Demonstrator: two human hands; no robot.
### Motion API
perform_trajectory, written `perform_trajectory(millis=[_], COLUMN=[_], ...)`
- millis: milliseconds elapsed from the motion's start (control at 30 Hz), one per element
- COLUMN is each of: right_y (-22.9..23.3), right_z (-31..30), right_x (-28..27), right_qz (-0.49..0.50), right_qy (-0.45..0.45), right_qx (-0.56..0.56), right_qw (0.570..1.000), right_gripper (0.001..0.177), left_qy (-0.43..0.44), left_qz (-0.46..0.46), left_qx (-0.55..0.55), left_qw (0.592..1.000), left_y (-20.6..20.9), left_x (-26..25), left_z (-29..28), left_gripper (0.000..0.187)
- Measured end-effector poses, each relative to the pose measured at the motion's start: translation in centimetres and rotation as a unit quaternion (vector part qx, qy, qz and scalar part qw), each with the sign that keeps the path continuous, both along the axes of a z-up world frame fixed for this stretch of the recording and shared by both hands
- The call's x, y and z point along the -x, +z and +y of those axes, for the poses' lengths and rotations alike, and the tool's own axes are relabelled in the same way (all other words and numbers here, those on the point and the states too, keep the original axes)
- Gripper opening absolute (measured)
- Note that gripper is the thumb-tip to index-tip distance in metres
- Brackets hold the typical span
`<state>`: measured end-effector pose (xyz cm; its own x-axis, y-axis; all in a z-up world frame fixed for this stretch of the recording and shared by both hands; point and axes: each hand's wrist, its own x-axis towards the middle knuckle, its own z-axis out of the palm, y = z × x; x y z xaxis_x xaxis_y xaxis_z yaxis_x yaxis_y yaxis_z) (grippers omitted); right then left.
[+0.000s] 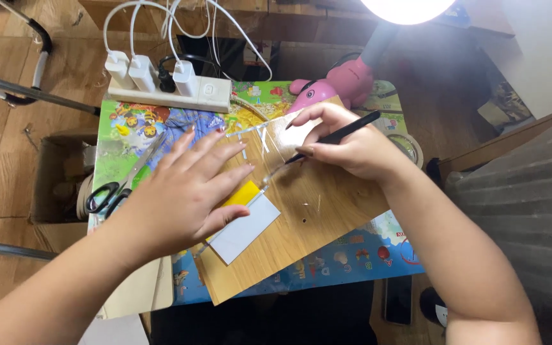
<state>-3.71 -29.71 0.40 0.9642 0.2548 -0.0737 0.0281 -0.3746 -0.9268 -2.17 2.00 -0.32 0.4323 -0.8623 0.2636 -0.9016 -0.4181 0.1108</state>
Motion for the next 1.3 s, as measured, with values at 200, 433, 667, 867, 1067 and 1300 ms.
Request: perform_trajectory(millis=[200,433,667,867,1067,1300], right_y=[-1.8,-2.2,-1.9,-1.3,-1.3,-1.3], right_z=[-0.6,-0.8,-0.4,-0.2,-0.3,-0.2], right_x=[-0.9,-0.9,-1.0,-0.9,-0.9,-0.9], right_qz=[0.01,-0.004,0.015,0.028,0.023,0.027], right_qy=[0.038,0.044,0.02,0.019,0.03,0.022], right_qx=[-0.043,-0.037,-0.05,-0.058,-0.054,-0.045], right_qw=[0.998,0.998,0.998,0.998,0.998,0.998], right_gripper=[0.036,0.037,0.037,0.036,0.037,0.038], left_qy=[-0.013,-0.019,-0.014,-0.019,0.003,0.005], left_qz=[-0.001,-0.061,-0.081,-0.098,-0.142,-0.126], left_qx=[-0.012,-0.014,-0.014,0.003,-0.028,-0.043], left_qw=[1.0,0.998,0.997,0.995,0.989,0.991], left_y=[-0.8,-1.2,-0.9,-0.6,-1.7,-1.8], left_x=[0.5,0.4,0.3,0.6,0.9,0.9], left_z=[0.1,-0.7,-1.1,-1.9,-2.8,-3.3], left_gripper=[0.064,0.069,0.072,0.064,0.072,0.079])
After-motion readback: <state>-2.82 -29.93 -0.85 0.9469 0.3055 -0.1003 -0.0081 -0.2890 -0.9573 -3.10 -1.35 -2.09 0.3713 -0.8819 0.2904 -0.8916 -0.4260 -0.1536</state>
